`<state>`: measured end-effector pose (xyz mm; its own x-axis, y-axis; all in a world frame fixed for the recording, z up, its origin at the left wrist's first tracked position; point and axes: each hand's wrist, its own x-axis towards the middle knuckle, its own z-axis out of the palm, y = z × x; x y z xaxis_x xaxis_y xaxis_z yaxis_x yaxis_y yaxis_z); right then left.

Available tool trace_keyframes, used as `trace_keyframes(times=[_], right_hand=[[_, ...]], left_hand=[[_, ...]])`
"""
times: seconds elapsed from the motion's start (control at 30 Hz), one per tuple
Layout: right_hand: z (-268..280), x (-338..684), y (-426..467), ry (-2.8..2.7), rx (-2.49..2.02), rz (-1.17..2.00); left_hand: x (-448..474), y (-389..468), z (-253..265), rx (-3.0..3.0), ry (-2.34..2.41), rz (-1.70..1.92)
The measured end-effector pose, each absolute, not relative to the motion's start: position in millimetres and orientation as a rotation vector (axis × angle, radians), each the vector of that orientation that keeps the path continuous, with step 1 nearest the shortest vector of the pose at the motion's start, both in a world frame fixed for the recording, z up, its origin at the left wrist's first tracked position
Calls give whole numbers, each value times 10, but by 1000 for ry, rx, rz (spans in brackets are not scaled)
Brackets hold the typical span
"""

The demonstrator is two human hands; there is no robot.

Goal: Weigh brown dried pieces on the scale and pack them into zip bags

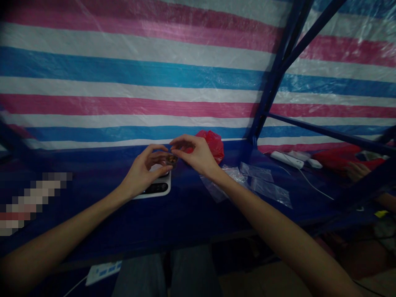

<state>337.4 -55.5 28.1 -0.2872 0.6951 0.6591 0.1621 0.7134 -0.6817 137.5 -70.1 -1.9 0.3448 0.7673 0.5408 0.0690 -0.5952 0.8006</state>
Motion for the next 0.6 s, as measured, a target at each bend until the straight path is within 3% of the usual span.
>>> trace_keyframes(times=[0.6], right_hand=[[251,3419,-581,-1914,-698,347]], left_hand=[[1352,-673,-17,1913,805,1364]])
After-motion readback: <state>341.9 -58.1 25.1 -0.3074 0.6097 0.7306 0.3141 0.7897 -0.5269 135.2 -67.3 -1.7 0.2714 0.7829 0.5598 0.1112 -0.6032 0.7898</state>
